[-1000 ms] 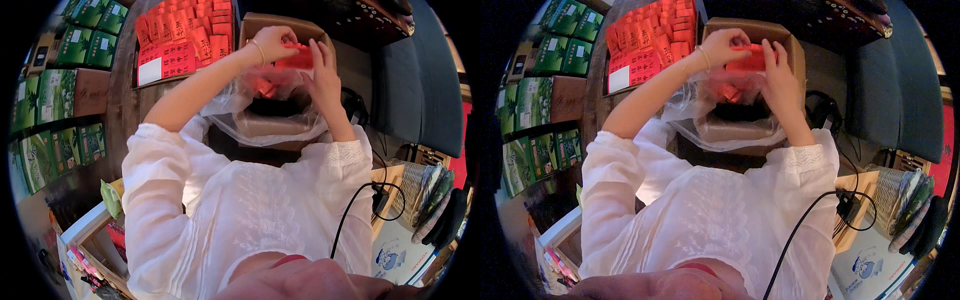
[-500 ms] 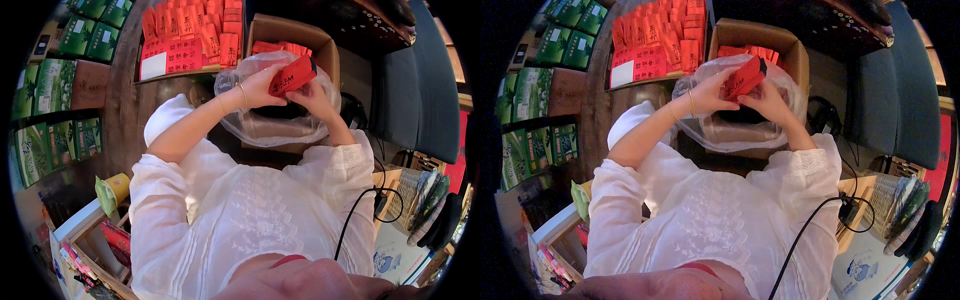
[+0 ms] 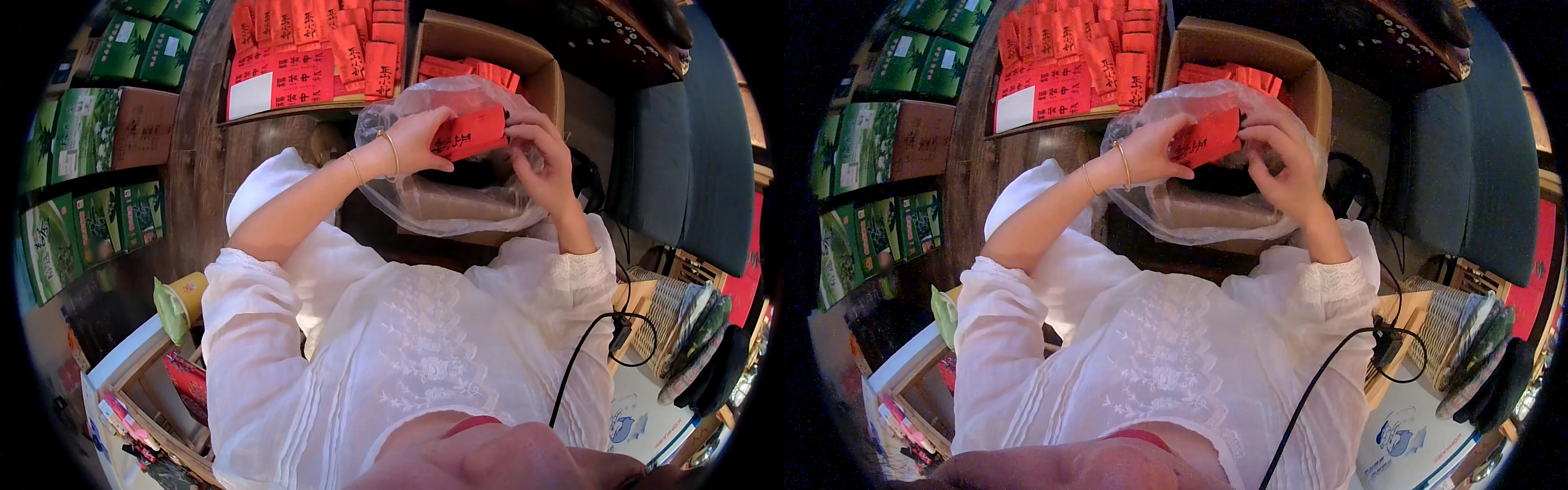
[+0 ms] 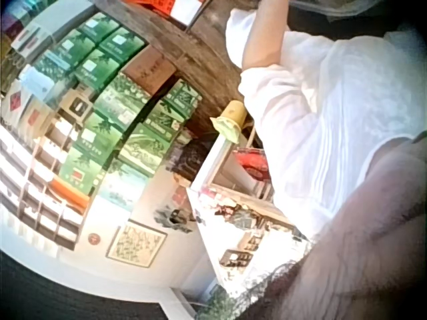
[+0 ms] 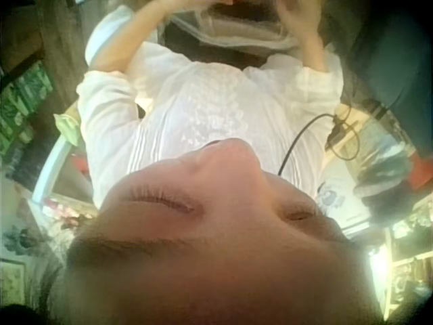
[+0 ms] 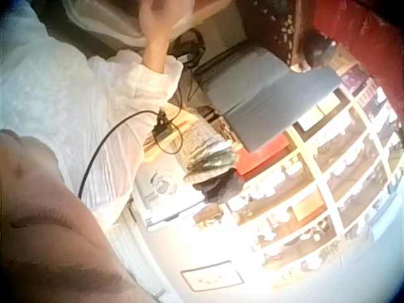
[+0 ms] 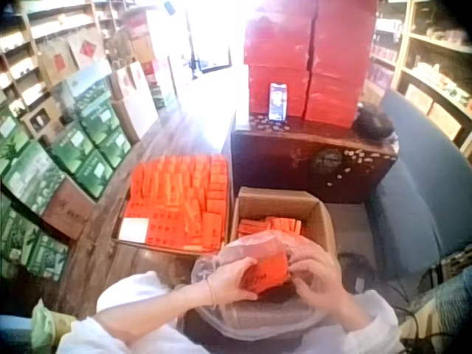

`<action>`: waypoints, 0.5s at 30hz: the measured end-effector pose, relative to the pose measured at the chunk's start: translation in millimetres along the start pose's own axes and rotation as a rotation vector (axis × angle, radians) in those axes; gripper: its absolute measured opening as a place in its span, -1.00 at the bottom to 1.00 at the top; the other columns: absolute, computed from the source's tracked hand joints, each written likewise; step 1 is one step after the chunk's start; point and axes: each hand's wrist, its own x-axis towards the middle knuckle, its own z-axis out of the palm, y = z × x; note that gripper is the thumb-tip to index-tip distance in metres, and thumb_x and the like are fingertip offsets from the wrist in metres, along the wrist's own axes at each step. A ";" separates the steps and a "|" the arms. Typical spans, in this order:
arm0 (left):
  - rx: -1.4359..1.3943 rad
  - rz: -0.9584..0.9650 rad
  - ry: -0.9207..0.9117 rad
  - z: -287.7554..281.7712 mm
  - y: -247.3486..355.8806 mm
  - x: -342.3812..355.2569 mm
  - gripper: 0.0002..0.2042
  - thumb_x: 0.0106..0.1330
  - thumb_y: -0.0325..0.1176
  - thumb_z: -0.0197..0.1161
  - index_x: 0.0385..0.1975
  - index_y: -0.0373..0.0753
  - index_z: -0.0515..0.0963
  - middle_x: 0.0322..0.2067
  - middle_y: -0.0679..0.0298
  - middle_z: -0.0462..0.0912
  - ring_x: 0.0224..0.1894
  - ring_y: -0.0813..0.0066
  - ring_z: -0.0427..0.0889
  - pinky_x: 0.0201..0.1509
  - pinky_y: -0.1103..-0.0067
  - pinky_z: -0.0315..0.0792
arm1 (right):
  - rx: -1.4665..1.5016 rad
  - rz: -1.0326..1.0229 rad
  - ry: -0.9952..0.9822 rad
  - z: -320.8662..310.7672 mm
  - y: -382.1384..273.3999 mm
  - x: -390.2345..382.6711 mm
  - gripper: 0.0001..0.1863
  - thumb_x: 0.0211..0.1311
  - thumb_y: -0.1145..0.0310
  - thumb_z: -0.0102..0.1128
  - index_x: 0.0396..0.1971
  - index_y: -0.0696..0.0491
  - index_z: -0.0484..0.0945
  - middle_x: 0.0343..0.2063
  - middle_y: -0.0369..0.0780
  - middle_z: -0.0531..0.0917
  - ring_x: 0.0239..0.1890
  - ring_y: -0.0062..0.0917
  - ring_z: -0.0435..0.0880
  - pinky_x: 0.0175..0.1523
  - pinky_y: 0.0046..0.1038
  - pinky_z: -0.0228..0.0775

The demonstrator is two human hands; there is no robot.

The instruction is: The person repeatedly picks up small red packets from a cardboard box, places them into a clear plastic bag, and then removes them to place them back into the box. This repetitive cycle of inserting and removing the packets continues throughout the clip.

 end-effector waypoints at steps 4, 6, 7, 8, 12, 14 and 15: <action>0.083 0.000 -0.074 4.2 -7.2 -1.3 -0.37 -0.18 -0.30 0.51 -0.07 -0.27 0.36 -0.17 0.03 0.54 -0.06 0.04 0.51 0.03 0.36 0.38 | 0.066 0.199 -0.363 -3.2 9.4 -9.6 -0.62 -0.14 0.67 0.04 -0.19 0.19 0.51 -0.37 -0.13 0.56 -0.35 -0.39 0.56 -0.26 -0.47 0.38; 0.140 0.025 -0.071 8.3 -8.4 -2.4 -0.39 -0.16 -0.32 0.48 -0.05 -0.27 0.36 -0.16 0.03 0.55 -0.06 0.07 0.53 0.02 0.39 0.41 | 0.156 0.303 -0.452 3.2 6.4 -13.3 -0.64 -0.14 0.65 0.03 -0.22 0.19 0.51 -0.44 -0.12 0.53 -0.43 -0.37 0.52 -0.32 -0.46 0.35; 0.168 0.037 -0.069 10.8 -8.9 -3.2 -0.40 -0.15 -0.33 0.46 -0.04 -0.27 0.37 -0.15 0.03 0.55 -0.06 0.08 0.54 0.01 0.41 0.42 | 0.202 0.356 -0.496 6.0 5.4 -15.9 -0.65 -0.14 0.64 0.03 -0.23 0.20 0.51 -0.47 -0.11 0.52 -0.47 -0.36 0.50 -0.35 -0.45 0.33; 0.117 0.050 -0.097 12.8 -9.4 -3.4 -0.42 -0.13 -0.33 0.43 -0.05 -0.27 0.37 -0.15 0.03 0.55 -0.07 0.09 0.54 0.00 0.40 0.42 | 0.149 0.347 -0.496 7.6 7.5 -18.4 -0.66 -0.14 0.63 0.03 -0.23 0.20 0.51 -0.50 -0.11 0.51 -0.48 -0.38 0.49 -0.35 -0.46 0.33; -0.025 0.074 -0.137 27.7 -11.3 -1.4 -0.50 -0.05 -0.33 0.31 -0.06 -0.28 0.37 -0.20 0.01 0.56 -0.12 0.11 0.56 -0.05 0.39 0.44 | 0.046 0.354 -0.532 6.9 19.1 -24.3 -0.67 -0.14 0.60 0.07 -0.24 0.20 0.50 -0.56 -0.13 0.51 -0.49 -0.48 0.49 -0.34 -0.47 0.33; -0.072 0.033 -0.125 34.3 -10.0 -3.1 -0.52 -0.05 -0.30 0.29 -0.08 -0.28 0.38 -0.25 0.00 0.58 -0.16 0.08 0.58 -0.07 0.37 0.45 | 0.113 0.418 -0.526 6.0 20.9 -22.6 -0.69 -0.13 0.60 0.07 -0.26 0.19 0.50 -0.56 -0.17 0.53 -0.47 -0.53 0.51 -0.33 -0.47 0.35; -0.097 -0.008 -0.120 36.6 -8.9 -4.5 -0.51 -0.06 -0.28 0.30 -0.09 -0.29 0.38 -0.29 -0.01 0.59 -0.19 0.05 0.59 -0.08 0.35 0.46 | 0.179 0.467 -0.501 5.8 21.6 -20.2 -0.70 -0.12 0.61 0.05 -0.27 0.19 0.50 -0.55 -0.20 0.54 -0.46 -0.55 0.52 -0.32 -0.47 0.37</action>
